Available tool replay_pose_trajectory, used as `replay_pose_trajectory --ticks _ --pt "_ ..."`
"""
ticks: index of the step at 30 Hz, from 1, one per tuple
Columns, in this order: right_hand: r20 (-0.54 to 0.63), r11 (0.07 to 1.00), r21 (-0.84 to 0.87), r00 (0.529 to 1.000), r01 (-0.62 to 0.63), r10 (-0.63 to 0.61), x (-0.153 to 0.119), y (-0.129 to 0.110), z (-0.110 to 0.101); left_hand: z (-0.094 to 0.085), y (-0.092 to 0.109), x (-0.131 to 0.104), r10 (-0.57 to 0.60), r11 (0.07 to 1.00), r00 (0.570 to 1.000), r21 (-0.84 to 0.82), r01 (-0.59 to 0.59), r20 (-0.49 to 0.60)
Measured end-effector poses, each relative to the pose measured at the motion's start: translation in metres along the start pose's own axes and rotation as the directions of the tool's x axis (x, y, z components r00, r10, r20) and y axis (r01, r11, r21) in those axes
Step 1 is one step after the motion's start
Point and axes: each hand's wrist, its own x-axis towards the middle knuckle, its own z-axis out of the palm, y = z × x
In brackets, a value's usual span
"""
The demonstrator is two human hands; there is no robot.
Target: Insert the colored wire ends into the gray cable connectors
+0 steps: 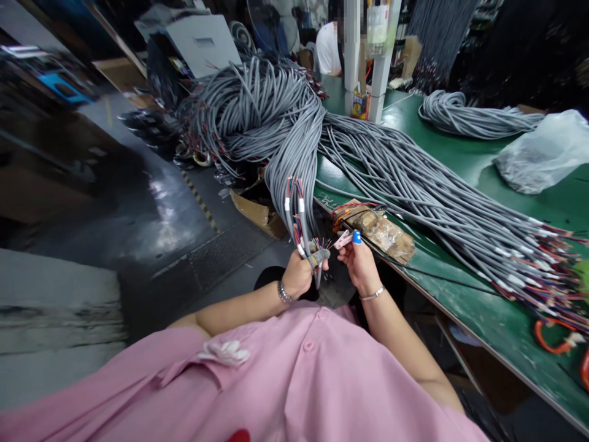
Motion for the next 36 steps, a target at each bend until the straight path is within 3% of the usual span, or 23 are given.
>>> replay_pose_trajectory --ticks 4,16,25,30,36 --pt "-0.058 0.999 0.019 0.997 0.047 -0.045 -0.001 -0.002 0.008 0.006 0.002 0.002 -0.04 0.999 0.999 -0.021 0.039 -0.028" --pt "-0.074 0.988 0.151 0.997 0.03 -0.019 0.008 0.01 0.006 0.009 -0.001 0.0 -0.048 0.998 0.999 0.03 0.048 -0.014" --pt "-0.001 0.988 0.15 0.999 -0.044 0.045 -0.003 0.011 -0.012 -0.008 -0.009 -0.004 -0.034 0.999 0.999 0.031 0.033 0.012" --pt "-0.026 0.994 0.09 0.997 -0.069 0.072 -0.011 0.01 -0.022 -0.018 -0.017 -0.001 -0.105 0.994 0.987 0.049 0.1 0.118" --pt "-0.019 0.994 -0.102 0.999 0.048 -0.05 -0.028 0.008 -0.022 -0.028 -0.016 0.001 -0.095 0.992 0.95 -0.051 0.115 0.299"
